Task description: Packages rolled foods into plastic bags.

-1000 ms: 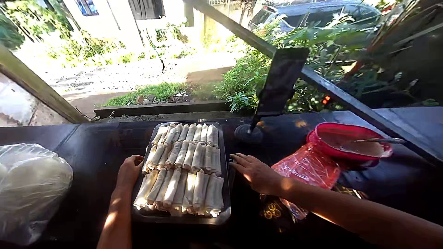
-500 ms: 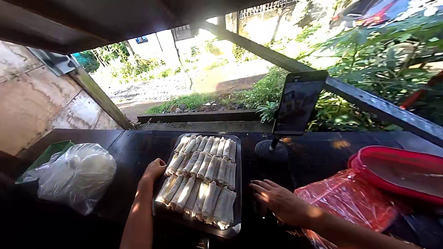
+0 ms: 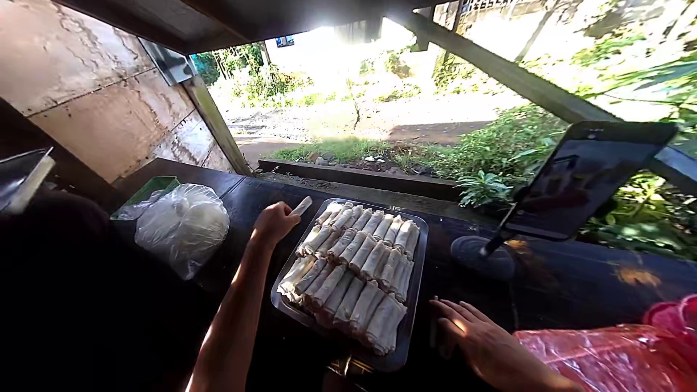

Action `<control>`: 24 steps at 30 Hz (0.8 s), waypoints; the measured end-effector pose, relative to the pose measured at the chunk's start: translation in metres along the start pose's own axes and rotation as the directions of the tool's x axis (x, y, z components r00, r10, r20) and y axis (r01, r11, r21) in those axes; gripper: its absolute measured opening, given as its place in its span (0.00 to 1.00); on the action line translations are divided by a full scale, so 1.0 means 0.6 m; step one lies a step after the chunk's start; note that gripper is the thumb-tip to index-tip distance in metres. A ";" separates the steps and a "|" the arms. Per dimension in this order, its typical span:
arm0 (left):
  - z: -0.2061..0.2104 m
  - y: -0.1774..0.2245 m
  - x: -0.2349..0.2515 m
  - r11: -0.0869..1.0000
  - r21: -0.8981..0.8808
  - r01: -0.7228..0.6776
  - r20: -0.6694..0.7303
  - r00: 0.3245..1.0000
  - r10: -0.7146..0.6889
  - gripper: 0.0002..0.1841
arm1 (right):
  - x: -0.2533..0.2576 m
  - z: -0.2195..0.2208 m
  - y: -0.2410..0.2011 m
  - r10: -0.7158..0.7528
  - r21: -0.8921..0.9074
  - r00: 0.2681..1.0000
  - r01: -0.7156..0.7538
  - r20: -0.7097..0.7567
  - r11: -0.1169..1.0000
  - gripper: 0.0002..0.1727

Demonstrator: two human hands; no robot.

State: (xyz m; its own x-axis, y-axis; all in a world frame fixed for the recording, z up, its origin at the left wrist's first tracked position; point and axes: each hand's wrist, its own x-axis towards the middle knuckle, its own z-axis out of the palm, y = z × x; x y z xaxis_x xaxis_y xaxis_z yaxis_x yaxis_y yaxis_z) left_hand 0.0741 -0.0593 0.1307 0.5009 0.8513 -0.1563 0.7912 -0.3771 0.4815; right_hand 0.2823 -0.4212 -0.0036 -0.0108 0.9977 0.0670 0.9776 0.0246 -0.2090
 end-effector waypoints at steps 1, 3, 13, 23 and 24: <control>0.010 0.026 -0.012 0.999 0.001 -0.044 0.023 0.999 0.044 0.19 | 0.000 -0.005 -0.002 0.029 0.012 0.998 -0.030 0.057 0.999 0.19; 0.040 0.073 -0.027 0.990 0.071 -0.120 0.076 0.990 0.115 0.19 | 0.000 -0.017 -0.009 0.083 0.063 0.984 -0.094 0.159 0.994 0.18; 0.078 0.083 -0.075 0.872 0.291 -0.393 -0.060 0.903 0.427 0.21 | -0.101 -0.061 -0.010 0.161 0.028 0.982 -0.165 0.103 0.986 0.24; 0.133 0.020 -0.384 0.741 -0.091 -0.665 0.179 0.721 0.669 0.14 | -0.161 -0.053 -0.069 0.194 0.039 0.974 -0.190 -0.118 0.981 0.09; 0.157 0.022 -0.402 0.728 -0.131 -0.672 0.236 0.692 0.682 0.14 | -0.161 -0.038 -0.082 0.153 -0.029 0.980 -0.158 -0.130 0.987 0.07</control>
State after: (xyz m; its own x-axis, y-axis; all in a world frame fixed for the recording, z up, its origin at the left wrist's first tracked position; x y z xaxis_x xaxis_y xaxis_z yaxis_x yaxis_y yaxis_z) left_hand -0.0031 -0.3040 0.0935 0.9691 0.2461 0.0163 0.1933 -0.7992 0.5691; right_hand 0.2401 -0.5205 0.0226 0.1664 0.9729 0.1606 0.9728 -0.1353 -0.1882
